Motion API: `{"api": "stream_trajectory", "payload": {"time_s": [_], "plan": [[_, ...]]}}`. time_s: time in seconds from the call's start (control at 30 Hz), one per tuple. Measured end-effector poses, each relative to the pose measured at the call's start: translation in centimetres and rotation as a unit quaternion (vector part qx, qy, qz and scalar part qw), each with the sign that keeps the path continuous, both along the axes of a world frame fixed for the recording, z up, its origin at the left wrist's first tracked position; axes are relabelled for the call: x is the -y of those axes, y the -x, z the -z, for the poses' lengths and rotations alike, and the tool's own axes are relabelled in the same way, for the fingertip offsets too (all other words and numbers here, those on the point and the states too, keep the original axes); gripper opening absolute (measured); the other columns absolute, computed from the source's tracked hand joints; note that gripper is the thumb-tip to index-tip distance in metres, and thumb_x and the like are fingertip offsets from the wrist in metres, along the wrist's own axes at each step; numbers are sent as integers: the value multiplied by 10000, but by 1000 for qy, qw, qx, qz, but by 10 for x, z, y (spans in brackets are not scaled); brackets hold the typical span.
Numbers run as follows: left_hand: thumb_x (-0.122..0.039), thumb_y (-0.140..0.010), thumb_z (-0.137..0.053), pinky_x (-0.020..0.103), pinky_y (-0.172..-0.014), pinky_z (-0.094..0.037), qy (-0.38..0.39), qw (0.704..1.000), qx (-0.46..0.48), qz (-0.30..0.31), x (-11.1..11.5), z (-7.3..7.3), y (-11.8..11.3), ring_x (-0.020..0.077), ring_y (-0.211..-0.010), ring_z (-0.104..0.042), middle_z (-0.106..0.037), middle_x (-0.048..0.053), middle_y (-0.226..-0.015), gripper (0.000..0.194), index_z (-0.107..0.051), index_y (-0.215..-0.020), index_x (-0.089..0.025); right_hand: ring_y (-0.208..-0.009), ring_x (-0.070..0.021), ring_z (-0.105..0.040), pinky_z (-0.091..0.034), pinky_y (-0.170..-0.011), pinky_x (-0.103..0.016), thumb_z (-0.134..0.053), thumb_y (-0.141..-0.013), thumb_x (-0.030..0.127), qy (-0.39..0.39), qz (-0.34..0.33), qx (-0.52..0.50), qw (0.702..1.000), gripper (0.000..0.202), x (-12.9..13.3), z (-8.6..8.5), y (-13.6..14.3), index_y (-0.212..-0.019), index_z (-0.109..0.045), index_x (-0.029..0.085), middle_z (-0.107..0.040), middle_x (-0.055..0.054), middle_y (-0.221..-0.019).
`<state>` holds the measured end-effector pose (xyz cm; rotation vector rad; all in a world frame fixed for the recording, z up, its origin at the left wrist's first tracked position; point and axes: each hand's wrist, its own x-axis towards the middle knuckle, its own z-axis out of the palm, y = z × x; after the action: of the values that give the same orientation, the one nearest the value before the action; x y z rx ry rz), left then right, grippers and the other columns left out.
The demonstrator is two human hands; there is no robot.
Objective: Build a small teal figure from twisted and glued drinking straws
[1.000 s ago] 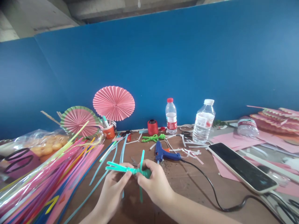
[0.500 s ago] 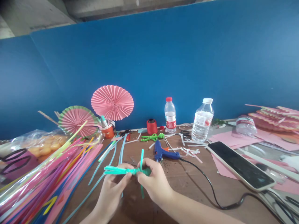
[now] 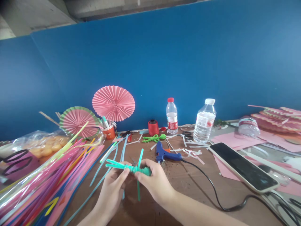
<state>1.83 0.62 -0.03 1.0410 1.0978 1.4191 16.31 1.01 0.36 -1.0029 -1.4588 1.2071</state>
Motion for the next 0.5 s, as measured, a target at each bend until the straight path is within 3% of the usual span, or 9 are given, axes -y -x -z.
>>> {"api": "stream_trajectory", "payload": {"time_s": [0.17,0.3,0.5], "plan": [[-267,-682,-637,278,-662,-461,0,999,26,24,-1,3,2,184,-717,-600,-654,54,-794,172,-628,-801,-143,-541,-90,-421,-369,-541,-206,-500,-747,239,32,-32,-49,998,94,-1,1,-1,-759,-544,157,-447,50,-584],[-264,-709,-618,255,-628,-457,20,998,52,37,-2,3,2,158,-674,-603,-652,44,-800,168,-604,-832,-150,-556,-93,-455,-388,-548,-204,-526,-703,182,15,8,-11,1000,103,-2,3,0,-804,-549,174,-498,50,-629],[-246,-702,-630,257,-635,-468,44,991,115,60,-2,-2,0,152,-668,-608,-657,33,-729,125,-610,-782,-152,-836,-164,-553,-427,-765,-266,-556,-634,110,-45,52,24,997,372,-1,5,2,-991,-518,208,-603,1,-904]]}}
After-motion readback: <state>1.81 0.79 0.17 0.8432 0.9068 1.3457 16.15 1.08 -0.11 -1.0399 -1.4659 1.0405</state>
